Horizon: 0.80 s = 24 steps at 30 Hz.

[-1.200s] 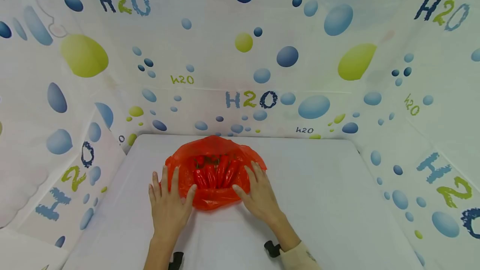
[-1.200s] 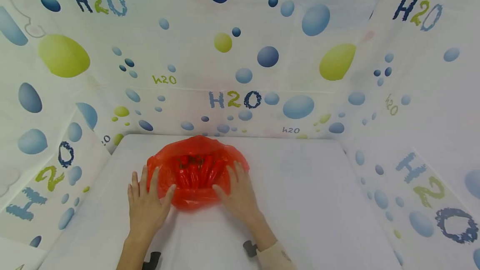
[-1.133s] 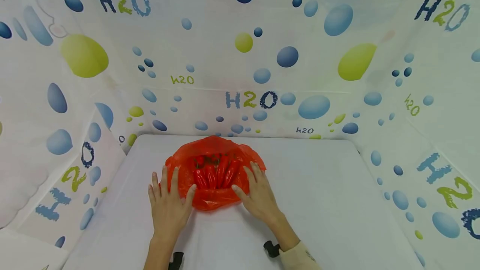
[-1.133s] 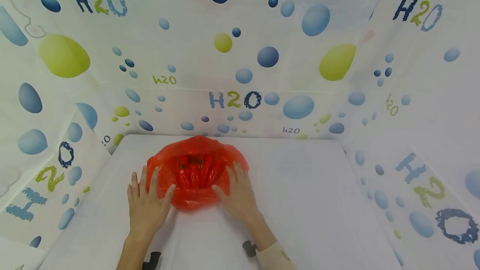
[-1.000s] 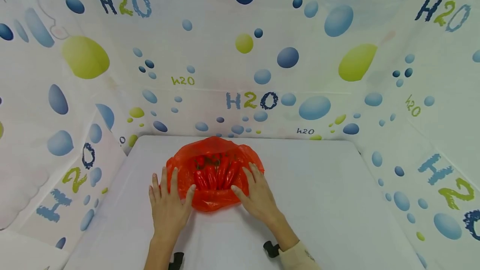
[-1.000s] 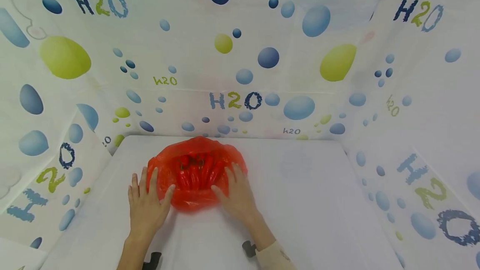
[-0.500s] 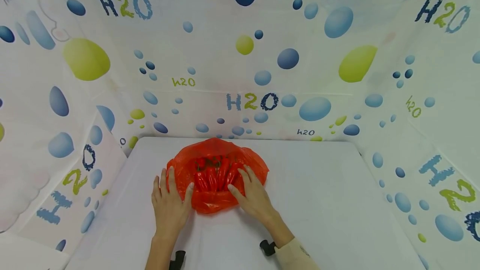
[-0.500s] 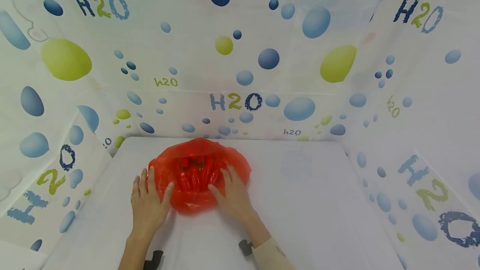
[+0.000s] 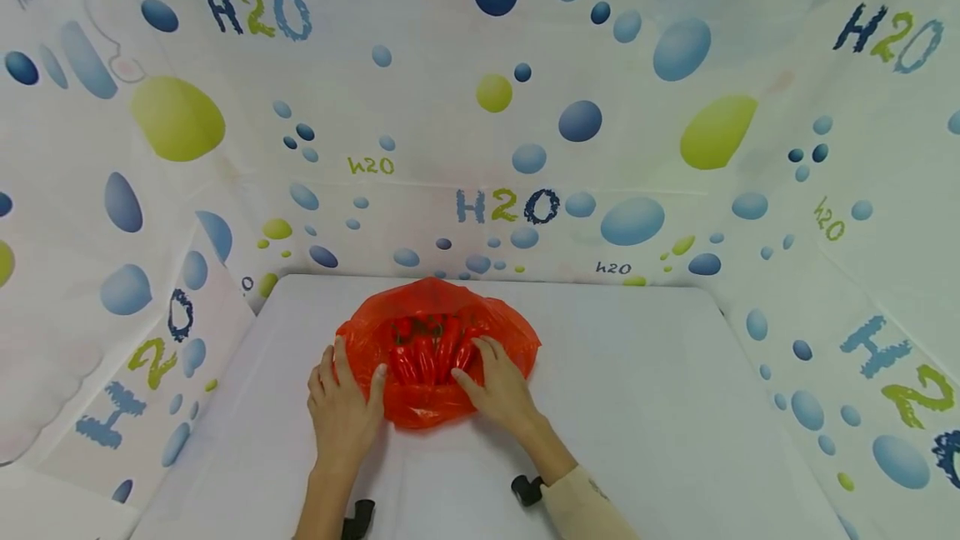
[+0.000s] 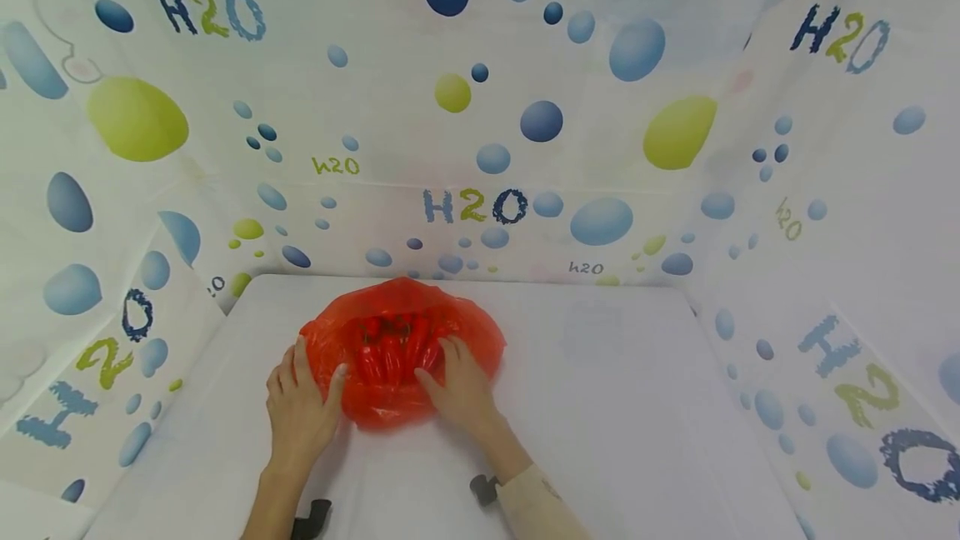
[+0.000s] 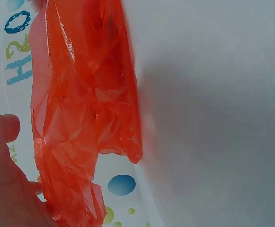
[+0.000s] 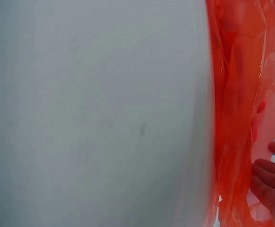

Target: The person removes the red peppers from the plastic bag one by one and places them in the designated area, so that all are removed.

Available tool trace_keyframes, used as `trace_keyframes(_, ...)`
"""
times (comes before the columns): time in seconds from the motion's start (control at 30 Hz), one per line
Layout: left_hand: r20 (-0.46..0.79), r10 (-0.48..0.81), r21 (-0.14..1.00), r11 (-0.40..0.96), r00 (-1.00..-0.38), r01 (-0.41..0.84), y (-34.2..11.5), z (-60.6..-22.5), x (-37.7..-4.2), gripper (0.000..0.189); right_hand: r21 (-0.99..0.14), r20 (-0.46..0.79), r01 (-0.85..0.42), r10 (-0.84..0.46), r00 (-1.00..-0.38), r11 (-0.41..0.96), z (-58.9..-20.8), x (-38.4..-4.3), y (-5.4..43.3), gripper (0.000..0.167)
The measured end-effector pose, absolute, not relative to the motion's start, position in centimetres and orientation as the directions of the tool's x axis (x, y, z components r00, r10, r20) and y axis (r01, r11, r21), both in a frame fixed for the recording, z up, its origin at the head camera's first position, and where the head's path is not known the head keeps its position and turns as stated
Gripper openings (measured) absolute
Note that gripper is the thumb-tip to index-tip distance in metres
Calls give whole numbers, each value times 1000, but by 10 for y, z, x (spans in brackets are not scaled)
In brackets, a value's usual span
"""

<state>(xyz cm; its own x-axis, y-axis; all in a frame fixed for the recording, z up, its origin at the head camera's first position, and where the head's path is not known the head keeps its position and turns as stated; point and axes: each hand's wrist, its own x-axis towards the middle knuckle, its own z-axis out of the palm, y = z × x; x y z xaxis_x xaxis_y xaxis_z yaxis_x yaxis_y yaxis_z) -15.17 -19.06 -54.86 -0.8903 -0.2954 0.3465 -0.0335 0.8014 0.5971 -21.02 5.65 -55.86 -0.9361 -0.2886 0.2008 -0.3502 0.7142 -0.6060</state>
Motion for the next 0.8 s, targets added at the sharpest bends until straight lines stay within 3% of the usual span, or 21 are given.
trace_keyframes(0.23, 324, -321, 670, 742, -890, -24, -188, -551, -157, 84, -653, 184, -288, -223, -957, 700, -560, -214, 50, 61)
trace_keyframes(0.5, 352, -373, 729, 684, -858, 2, -186, -556, -166, 66, -721, 222, -235, -104, -970, 652, -559, -227, 50, 45)
trace_keyframes(0.8, 249, -469, 840, 540, -847, -52, -191, -562, -166, 50, -733, 214, -186, -37, -976, 655, -570, -233, 44, 41)
